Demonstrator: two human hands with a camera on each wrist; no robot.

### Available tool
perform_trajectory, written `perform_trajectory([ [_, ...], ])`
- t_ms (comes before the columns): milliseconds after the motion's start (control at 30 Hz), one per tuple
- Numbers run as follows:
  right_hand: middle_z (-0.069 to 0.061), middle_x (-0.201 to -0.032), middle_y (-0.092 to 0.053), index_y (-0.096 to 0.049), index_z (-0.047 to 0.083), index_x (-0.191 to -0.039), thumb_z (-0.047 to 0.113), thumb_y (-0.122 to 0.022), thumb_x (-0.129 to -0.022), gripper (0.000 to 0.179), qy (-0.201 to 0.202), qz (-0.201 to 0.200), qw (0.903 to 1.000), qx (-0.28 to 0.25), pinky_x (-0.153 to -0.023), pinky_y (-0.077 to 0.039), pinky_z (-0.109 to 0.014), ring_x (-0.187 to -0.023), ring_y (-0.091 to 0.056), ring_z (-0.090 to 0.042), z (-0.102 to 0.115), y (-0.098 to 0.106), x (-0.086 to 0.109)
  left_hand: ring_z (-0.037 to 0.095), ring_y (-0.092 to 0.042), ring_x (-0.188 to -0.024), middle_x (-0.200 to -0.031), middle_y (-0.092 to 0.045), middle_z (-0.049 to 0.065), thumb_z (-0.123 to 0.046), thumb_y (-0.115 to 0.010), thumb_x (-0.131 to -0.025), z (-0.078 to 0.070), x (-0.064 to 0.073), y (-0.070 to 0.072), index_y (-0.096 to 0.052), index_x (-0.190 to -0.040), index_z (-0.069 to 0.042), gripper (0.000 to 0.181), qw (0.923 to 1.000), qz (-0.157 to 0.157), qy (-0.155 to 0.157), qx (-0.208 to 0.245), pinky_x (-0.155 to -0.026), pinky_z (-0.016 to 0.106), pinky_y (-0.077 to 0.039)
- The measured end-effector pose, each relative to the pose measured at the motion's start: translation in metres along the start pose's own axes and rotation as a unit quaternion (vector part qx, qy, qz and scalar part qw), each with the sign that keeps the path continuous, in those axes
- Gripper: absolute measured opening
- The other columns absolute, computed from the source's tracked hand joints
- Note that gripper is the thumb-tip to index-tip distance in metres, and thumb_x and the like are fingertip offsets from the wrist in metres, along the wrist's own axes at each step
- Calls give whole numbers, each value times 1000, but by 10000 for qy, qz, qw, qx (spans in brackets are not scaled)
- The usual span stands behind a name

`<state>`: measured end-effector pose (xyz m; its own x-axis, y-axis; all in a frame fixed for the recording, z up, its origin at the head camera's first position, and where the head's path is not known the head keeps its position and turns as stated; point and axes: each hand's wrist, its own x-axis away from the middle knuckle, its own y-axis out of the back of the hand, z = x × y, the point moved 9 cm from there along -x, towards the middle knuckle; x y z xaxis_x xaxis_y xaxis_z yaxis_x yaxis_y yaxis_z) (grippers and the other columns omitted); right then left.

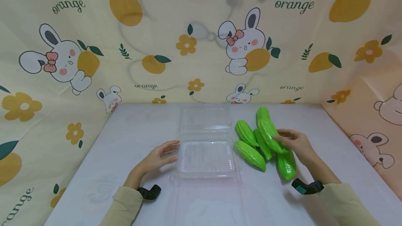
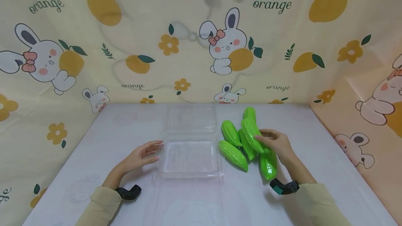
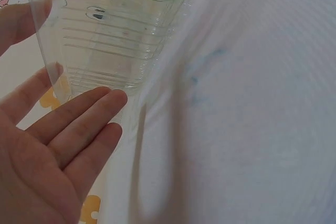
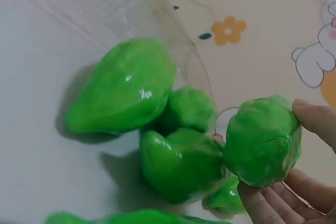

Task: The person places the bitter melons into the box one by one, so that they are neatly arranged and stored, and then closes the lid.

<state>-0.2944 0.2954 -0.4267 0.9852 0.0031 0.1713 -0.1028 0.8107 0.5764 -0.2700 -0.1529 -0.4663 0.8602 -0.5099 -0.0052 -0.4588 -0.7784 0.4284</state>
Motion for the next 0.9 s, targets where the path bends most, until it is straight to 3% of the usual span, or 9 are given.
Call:
perform_trajectory([
  [133,-22,-144,-46,-41,2,-144,52,-59,-92,75,-144,92,9998,-41,-87,-48,-15,-106,-52,0,3,-7,1,41,-42,-138,-152,-39,22,-24,-64,-93,3,-1,-1,-34,-148,-6,64,10000,2,71,43,-116,54,-36],
  [300,-24,-150,-38,-34,2,-148,53,-57,-92,80,-364,328,9981,-384,-109,-45,-48,-133,-42,-34,5,-17,2,40,-42,-139,-152,-39,21,-24,-64,-93,3,-1,-1,-34,-148,-6,65,9999,-6,116,71,-117,53,-36],
  [367,-25,-151,-35,-31,1,-149,52,-57,-93,80,-420,401,9969,-535,-115,-38,-56,-137,-37,-38,5,-20,3,40,-43,-138,-152,-39,22,-24,-64,-93,2,-1,-1,-34,-148,-5,65,10000,-6,69,67,-116,54,-36],
  [500,-27,-154,-29,-25,-1,-151,47,-56,-95,80,-443,548,9942,-813,-119,-31,-58,-141,-31,-40,9,-26,4,41,-43,-138,-152,-39,22,-25,-64,-93,0,-1,0,-34,-148,-6,65,10000,-10,24,78,-116,54,-37],
  [667,-24,-160,-19,-21,-2,-152,43,-55,-97,79,-477,834,9892,-1110,-123,-27,-55,-145,-26,-38,14,-33,7,39,-43,-139,-152,-40,20,-25,-65,-93,1,0,-1,-35,-148,-9,65,9998,-24,99,145,-117,53,-36],
  [800,-24,-160,-18,-21,-4,-151,41,-53,-98,77,-481,1055,9865,-1159,-112,-44,-30,-135,-39,-23,18,-39,9,38,-43,-139,-152,-41,19,-26,-66,-92,2,0,-1,-36,-148,-10,65,9998,-36,110,139,-117,52,-36],
  [900,-25,-160,-17,-20,-4,-151,40,-52,-99,76,-418,1151,9850,-1216,-94,-45,-9,-127,-42,-11,21,-43,10,38,-44,-138,-152,-41,19,-26,-66,-92,2,0,-1,-36,-148,-9,66,9999,-42,112,125,-117,53,-36],
])
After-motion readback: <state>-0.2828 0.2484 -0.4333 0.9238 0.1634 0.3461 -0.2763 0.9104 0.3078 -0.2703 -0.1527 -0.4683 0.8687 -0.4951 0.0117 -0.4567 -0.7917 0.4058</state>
